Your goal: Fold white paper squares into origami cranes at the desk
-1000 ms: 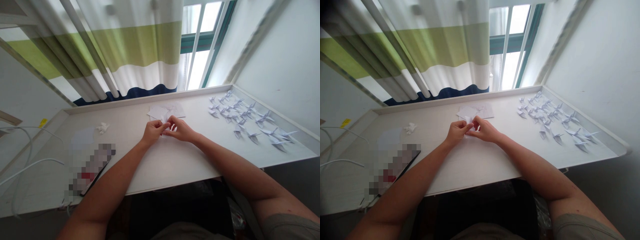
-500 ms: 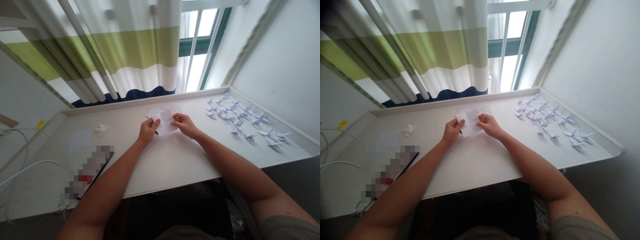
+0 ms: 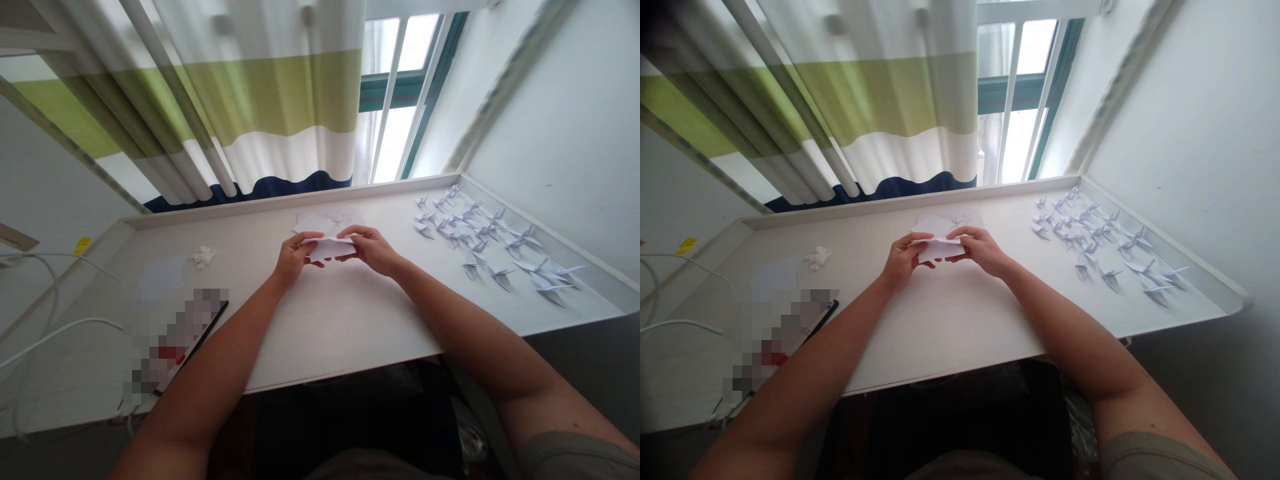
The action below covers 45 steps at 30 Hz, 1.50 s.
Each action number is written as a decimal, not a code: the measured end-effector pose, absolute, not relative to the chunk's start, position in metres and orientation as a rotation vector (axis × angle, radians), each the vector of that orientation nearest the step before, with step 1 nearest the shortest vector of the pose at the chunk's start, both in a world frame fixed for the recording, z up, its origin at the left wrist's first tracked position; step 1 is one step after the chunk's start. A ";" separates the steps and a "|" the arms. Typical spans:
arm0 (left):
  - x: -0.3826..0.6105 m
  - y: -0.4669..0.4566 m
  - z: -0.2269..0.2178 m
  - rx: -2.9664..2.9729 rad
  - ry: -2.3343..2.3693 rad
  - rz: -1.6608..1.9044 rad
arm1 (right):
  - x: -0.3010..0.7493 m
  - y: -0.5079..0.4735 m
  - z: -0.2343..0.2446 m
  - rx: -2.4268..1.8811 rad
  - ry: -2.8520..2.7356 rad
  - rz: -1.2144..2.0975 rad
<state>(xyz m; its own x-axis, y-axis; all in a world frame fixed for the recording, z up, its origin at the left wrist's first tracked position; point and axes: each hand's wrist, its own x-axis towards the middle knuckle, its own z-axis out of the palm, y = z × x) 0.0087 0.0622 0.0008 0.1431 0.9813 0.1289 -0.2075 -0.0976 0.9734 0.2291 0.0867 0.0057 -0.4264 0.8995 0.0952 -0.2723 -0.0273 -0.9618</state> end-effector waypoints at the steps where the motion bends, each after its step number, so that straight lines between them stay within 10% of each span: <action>1: 0.007 0.062 0.002 1.199 0.863 1.243 | 0.230 0.087 0.006 -0.717 -1.311 1.627; 18: 0.015 0.057 -0.003 1.601 0.911 1.229 | 0.233 0.086 0.002 -0.951 -1.740 1.174; 45: 0.025 0.053 -0.011 1.577 0.978 1.278 | 0.220 0.081 0.005 -0.817 -1.428 1.386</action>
